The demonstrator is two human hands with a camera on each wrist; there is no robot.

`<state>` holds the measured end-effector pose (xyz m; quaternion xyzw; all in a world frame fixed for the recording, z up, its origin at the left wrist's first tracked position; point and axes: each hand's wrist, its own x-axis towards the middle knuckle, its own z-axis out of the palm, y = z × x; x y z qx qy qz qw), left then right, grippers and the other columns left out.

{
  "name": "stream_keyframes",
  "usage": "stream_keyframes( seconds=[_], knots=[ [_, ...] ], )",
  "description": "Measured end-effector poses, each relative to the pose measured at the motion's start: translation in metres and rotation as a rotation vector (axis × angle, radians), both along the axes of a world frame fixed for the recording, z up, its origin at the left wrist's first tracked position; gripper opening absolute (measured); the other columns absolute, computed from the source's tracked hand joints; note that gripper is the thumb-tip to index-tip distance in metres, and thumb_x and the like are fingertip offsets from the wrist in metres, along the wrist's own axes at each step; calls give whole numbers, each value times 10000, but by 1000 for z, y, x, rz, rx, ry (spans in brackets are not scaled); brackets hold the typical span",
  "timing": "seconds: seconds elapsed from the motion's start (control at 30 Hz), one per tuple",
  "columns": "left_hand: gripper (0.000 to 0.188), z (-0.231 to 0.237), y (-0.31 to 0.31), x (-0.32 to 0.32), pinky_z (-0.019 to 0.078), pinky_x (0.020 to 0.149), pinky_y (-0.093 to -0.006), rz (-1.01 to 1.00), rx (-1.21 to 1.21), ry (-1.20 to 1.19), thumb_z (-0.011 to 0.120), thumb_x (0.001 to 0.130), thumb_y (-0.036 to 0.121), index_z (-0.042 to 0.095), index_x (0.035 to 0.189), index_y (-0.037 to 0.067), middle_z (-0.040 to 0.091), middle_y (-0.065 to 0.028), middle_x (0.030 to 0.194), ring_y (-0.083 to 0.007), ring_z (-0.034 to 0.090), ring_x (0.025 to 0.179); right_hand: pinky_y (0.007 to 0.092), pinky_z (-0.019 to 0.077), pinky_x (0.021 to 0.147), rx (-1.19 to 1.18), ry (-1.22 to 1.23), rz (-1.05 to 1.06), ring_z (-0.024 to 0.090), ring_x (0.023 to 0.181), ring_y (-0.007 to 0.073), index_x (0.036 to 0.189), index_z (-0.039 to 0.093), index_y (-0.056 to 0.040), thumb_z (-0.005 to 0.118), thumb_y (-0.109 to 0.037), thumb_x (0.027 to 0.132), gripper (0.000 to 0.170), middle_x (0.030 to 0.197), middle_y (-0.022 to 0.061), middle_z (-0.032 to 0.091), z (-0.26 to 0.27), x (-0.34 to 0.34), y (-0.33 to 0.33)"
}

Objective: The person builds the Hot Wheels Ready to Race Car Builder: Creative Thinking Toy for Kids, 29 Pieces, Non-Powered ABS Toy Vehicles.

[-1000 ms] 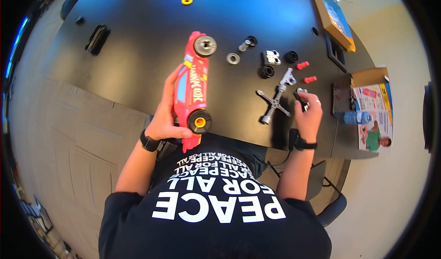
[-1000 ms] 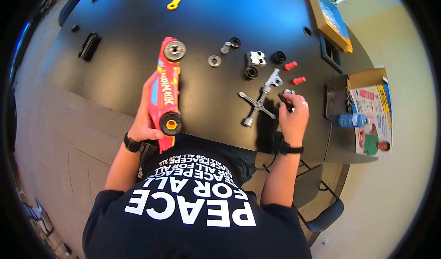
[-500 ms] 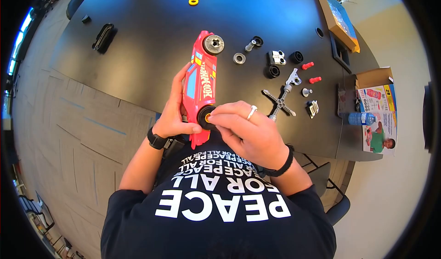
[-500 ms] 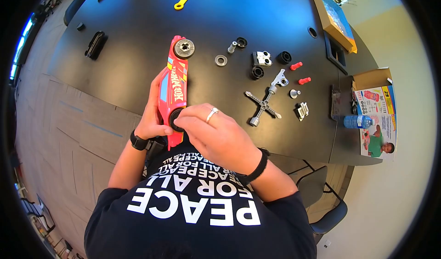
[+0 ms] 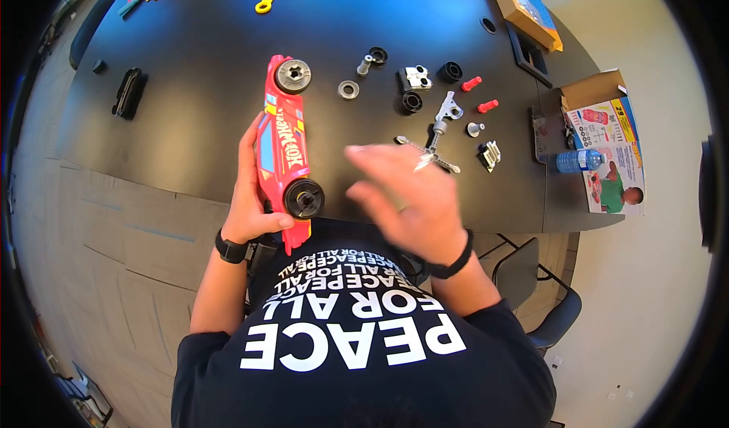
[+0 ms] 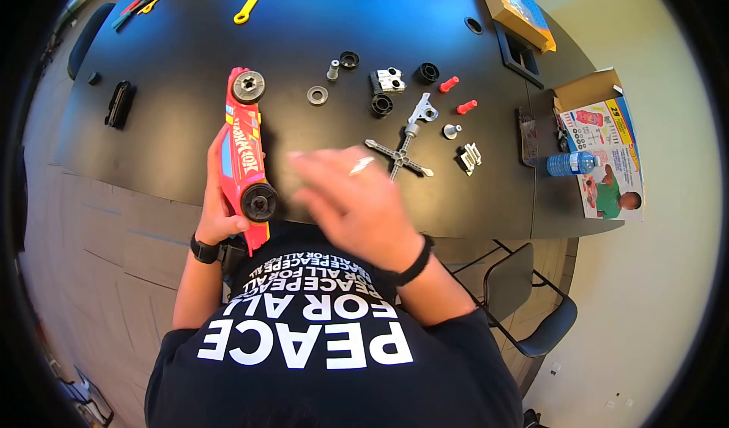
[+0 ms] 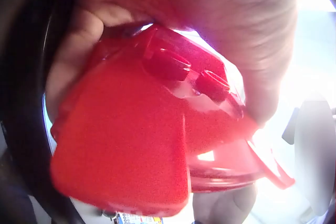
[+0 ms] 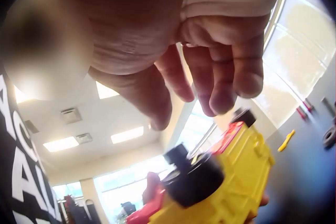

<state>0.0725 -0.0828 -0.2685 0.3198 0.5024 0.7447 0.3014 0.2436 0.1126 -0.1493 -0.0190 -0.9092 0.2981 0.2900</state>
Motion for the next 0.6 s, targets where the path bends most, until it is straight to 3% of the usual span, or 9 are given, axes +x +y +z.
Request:
stream_keyframes(
  seconds=[0.07, 0.17, 0.27, 0.33, 0.37, 0.47, 0.5, 0.57, 0.6],
  knots=[
    [1594, 5, 3, 3, 474, 1223, -445, 27, -9, -14, 1032, 631, 691, 123, 1789, 80, 470, -151, 1642, -253, 559, 1472, 469, 566, 934, 115, -43, -191, 723, 1031, 360, 1130, 798, -63, 878, -57, 857, 285, 1153, 126, 796, -11, 18, 42],
    [1598, 3, 2, 2, 488, 1206, -435, 49, 5, -7, 1034, 629, 690, 120, 1789, 80, 473, -144, 1635, -247, 569, 1452, 485, 526, 1007, 258, -363, -498, 658, 1138, 409, 1182, 786, -68, 925, -119, 820, 392, 1207, 134, 761, -40, 65, 91],
    [1596, -4, 1, -1, 495, 1198, -434, 33, 14, 9, 1035, 629, 684, 120, 1790, 81, 472, -133, 1633, -242, 575, 1437, 493, 518, 1025, 201, -479, -550, 667, 1118, 401, 1136, 794, -49, 911, -108, 834, 329, 1151, 127, 770, -57, 87, 110],
    [1618, -3, -1, -4, 379, 1297, -461, -40, -5, -28, 1071, 616, 587, 86, 1800, 93, 365, -149, 1743, -269, 442, 1588, 476, 544, 982, 63, -420, -438, 692, 1023, 370, 1069, 796, -21, 888, -97, 872, 230, 1061, 131, 773, -67, 88, 115],
    [1618, -3, -1, -3, 379, 1297, -461, -37, -9, -30, 1071, 616, 587, 86, 1800, 93, 365, -149, 1743, -269, 442, 1588, 476, 544, 982, 60, -422, -435, 692, 1023, 370, 1069, 796, -21, 888, -97, 872, 230, 1061, 131, 773, -69, 90, 113],
    [1602, 0, 0, -3, 363, 1297, -444, -2, -6, 8, 1072, 633, 557, 83, 1801, 86, 349, -154, 1752, -257, 425, 1592, 441, 566, 807, -316, -337, -514, 693, 867, 327, 1044, 776, 0, 871, -135, 932, 199, 978, 149, 765, -61, 78, 100],
    [1598, 1, -1, -3, 361, 1299, -437, -2, -21, 11, 1076, 631, 541, 86, 1802, 89, 344, -155, 1755, -256, 425, 1591, 441, 566, 807, -323, -339, -499, 693, 867, 327, 1044, 776, 0, 871, -135, 932, 199, 978, 149, 765, -55, 75, 95],
    [1593, 5, -1, -1, 361, 1300, -433, 11, -37, 1, 1077, 633, 531, 89, 1801, 88, 341, -152, 1754, -255, 425, 1588, 341, 541, 690, -16, -501, -497, 649, 706, 210, 1069, 747, 12, 891, -145, 930, 255, 886, 116, 752, -43, 72, 85],
    [1593, 4, -2, -3, 361, 1300, -433, 15, -35, 5, 1077, 633, 531, 89, 1801, 88, 341, -152, 1754, -255, 425, 1588, 375, 541, 720, 51, -464, -434, 625, 721, 245, 1066, 735, 6, 916, -145, 884, 298, 903, 118, 737, -44, 73, 81]
  ],
)
